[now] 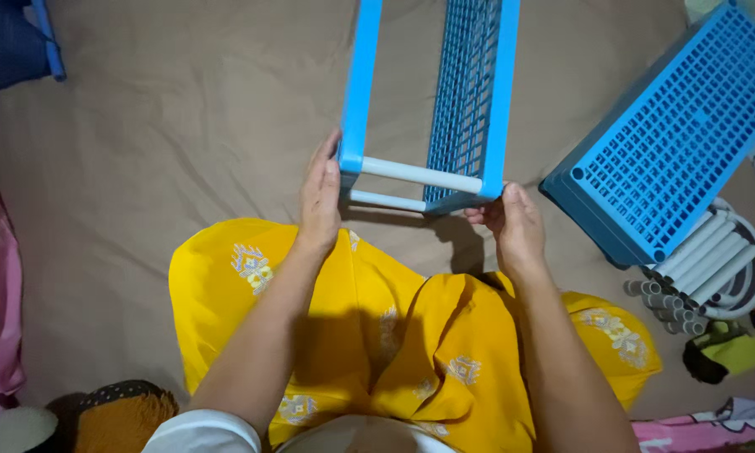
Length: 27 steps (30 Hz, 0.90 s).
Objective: The person assembles a blue plastic rack by inserting white PVC pipes into the corner sockets of multiple grid panels. They connect the panels together and adjust the frame, then disassemble it and lay the panels flat on the floor.
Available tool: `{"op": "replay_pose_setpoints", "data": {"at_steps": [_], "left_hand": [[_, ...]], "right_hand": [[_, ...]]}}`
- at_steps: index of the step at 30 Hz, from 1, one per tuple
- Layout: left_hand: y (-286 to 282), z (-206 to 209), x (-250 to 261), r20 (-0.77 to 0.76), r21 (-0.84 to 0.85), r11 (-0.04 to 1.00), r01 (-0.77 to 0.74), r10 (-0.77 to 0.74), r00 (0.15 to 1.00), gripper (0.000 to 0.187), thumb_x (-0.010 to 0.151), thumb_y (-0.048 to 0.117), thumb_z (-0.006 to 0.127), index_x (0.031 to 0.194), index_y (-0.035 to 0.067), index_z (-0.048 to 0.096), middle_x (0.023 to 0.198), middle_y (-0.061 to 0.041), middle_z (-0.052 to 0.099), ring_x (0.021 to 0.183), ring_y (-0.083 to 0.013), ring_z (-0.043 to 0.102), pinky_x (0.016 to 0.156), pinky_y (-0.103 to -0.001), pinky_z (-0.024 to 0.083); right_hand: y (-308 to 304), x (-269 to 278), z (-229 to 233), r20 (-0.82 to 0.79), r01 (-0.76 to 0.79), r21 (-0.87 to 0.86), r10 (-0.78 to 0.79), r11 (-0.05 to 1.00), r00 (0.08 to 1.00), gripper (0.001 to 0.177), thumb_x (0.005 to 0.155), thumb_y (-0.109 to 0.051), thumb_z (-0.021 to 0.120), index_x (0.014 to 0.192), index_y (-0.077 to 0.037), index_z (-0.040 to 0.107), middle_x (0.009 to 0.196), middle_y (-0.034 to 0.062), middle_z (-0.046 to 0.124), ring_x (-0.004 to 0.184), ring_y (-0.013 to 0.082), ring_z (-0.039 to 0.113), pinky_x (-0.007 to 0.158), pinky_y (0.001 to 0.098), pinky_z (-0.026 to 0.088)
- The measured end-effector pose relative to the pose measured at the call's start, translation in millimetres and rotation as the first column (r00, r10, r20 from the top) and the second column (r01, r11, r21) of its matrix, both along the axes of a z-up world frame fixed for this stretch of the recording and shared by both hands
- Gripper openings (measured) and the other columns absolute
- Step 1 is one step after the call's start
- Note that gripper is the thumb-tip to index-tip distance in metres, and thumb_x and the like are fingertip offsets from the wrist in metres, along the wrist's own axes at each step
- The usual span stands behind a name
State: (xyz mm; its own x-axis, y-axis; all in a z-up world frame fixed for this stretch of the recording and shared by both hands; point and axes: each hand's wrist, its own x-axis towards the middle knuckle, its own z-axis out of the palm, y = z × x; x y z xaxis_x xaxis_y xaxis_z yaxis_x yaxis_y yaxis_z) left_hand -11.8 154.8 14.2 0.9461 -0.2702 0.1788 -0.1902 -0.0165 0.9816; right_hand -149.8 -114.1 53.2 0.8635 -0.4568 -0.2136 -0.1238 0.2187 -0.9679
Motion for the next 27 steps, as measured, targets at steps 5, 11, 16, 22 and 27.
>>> {"op": "replay_pose_setpoints", "data": {"at_steps": [5, 11, 16, 22, 27], "left_hand": [[-11, -32, 14, -0.37, 0.142, 0.982, -0.128, 0.173, 0.913, 0.071, 0.105, 0.052, 0.045, 0.154, 0.001, 0.039, 0.157, -0.019, 0.043, 0.148, -0.0309, 0.04, 0.121, -0.04, 0.03], [-17, -64, 43, -0.867, -0.151, 0.97, -0.189, -0.038, 0.498, 0.068, 0.088, 0.056, 0.063, 0.136, 0.008, 0.058, 0.131, -0.014, 0.06, 0.116, -0.0301, 0.054, 0.098, -0.054, 0.039], [-21, -48, 54, -0.71, -0.52, 0.832, -0.195, -0.294, 0.64, 0.057, 0.098, 0.048, 0.077, 0.131, 0.005, 0.061, 0.115, -0.008, 0.065, 0.103, -0.0225, 0.054, 0.09, -0.045, 0.038], [-26, -2, 40, -0.35, -0.73, 0.684, 0.022, -0.4, 0.847, 0.047, 0.095, 0.031, 0.075, 0.129, 0.002, 0.062, 0.123, -0.007, 0.07, 0.117, -0.0163, 0.063, 0.107, -0.035, 0.047], [-35, 1, 11, -0.348, -0.501, 0.865, -0.031, -0.168, 0.922, 0.04, 0.095, 0.018, 0.075, 0.127, 0.001, 0.058, 0.113, -0.007, 0.068, 0.103, -0.0133, 0.062, 0.096, -0.032, 0.05]], "right_hand": [[-8, -5, -11, 0.1, -0.012, 0.105, 0.001, 0.994, 0.995, 0.046, 0.114, -0.043, 0.039, 0.12, -0.001, 0.055, 0.101, 0.0137, 0.065, 0.088, 0.022, 0.064, 0.083, 0.0382, 0.055], [-23, -8, -19, 0.079, 0.023, 0.279, -0.047, 0.96, 0.996, 0.049, 0.111, -0.048, 0.039, 0.125, -0.004, 0.055, 0.108, 0.0129, 0.065, 0.091, 0.0232, 0.065, 0.086, 0.038, 0.054], [-44, -17, -39, 0.16, -0.009, 0.445, -0.07, 0.896, 0.985, 0.057, 0.112, -0.053, 0.037, 0.133, -0.003, 0.054, 0.115, 0.0122, 0.063, 0.098, 0.024, 0.063, 0.089, 0.0394, 0.055], [-52, -13, -79, -0.243, 0.239, 0.598, -0.111, 0.765, 0.964, 0.045, 0.112, -0.039, 0.043, 0.132, 0.0, 0.051, 0.115, 0.0189, 0.065, 0.101, 0.0291, 0.066, 0.091, 0.0439, 0.057], [-33, 1, -76, -0.352, 0.242, -0.442, -0.415, 0.864, 0.839, 0.048, 0.107, -0.043, 0.042, 0.12, -0.002, 0.062, 0.108, 0.0131, 0.066, 0.091, 0.021, 0.062, 0.08, 0.0409, 0.052]]}}
